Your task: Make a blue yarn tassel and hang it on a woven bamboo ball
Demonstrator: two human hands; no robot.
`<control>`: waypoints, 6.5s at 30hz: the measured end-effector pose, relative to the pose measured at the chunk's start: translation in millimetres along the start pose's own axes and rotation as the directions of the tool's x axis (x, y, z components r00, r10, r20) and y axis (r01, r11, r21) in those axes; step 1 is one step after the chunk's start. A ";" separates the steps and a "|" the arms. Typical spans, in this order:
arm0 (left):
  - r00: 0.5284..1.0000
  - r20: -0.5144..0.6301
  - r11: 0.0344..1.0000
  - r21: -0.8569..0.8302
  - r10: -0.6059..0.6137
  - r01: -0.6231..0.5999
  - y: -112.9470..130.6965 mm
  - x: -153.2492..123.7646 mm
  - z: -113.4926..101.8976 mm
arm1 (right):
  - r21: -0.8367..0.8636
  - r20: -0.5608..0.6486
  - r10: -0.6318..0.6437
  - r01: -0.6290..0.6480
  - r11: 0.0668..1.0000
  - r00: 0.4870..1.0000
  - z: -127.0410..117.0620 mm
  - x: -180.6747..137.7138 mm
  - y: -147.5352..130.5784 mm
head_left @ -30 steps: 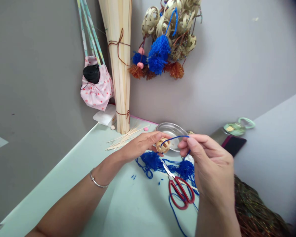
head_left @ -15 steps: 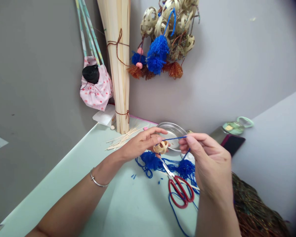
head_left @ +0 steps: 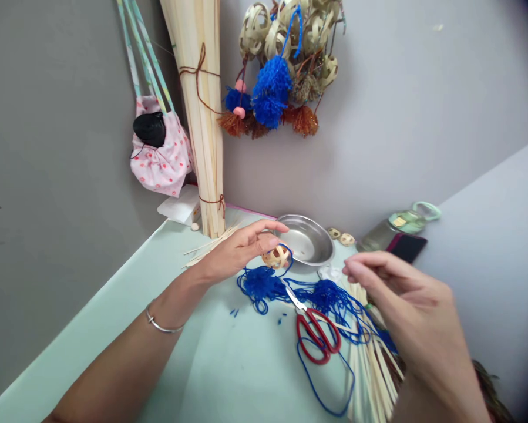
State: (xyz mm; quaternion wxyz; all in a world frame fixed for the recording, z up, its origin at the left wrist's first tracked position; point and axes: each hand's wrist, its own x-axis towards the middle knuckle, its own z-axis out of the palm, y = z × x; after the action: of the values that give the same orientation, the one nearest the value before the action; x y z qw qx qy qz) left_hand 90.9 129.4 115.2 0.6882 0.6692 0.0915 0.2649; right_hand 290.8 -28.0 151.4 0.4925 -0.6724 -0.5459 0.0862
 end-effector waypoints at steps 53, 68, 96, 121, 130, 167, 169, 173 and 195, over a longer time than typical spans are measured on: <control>0.992 0.123 0.999 -0.031 0.040 -0.036 11.1 -8.4 -9.3 | 0.507 0.245 0.270 -0.361 0.783 0.931 16.4 -20.3 29.8; 0.991 0.133 1.000 0.012 0.026 -0.028 7.1 -5.9 -1.7 | 0.221 -0.211 -0.247 0.292 0.930 0.946 48.9 -33.2 -13.1; 0.986 0.165 1.000 0.013 -0.017 0.015 12.1 -7.4 7.7 | -0.344 -0.154 -0.664 0.590 0.730 0.731 56.9 -42.6 -16.1; 0.990 0.139 0.994 0.113 -0.020 0.004 16.9 -8.1 7.8 | -0.436 0.019 -0.711 0.645 0.627 0.703 52.4 -47.2 0.3; 0.989 0.145 0.993 0.121 -0.021 0.003 17.5 -8.7 8.6 | -0.500 -0.042 -0.700 0.592 0.632 0.713 55.4 -47.9 1.9; 0.987 0.161 1.000 0.016 -0.022 0.020 13.4 -8.4 10.5 | -0.538 0.064 -0.811 0.704 0.463 0.582 50.6 -45.1 6.9; 0.984 0.177 0.999 -0.020 -0.029 0.033 12.8 -8.7 10.8 | -0.523 0.056 -0.791 0.693 0.496 0.609 52.3 -45.3 8.0; 0.984 0.175 0.997 -0.061 -0.036 0.047 11.9 -8.9 11.4 | -0.495 0.020 -0.781 0.684 0.535 0.625 53.3 -45.9 9.1; 0.974 0.226 0.998 -0.051 -0.029 0.041 13.2 -10.0 9.0 | -0.439 0.002 -0.763 0.686 0.580 0.646 53.1 -45.4 7.2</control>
State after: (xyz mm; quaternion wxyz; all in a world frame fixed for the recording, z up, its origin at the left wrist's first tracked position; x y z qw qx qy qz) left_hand 83.6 116.3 126.5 0.7171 0.6737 0.0175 0.1777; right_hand 243.2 -34.4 100.2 0.3841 -0.4795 -0.7294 -0.3008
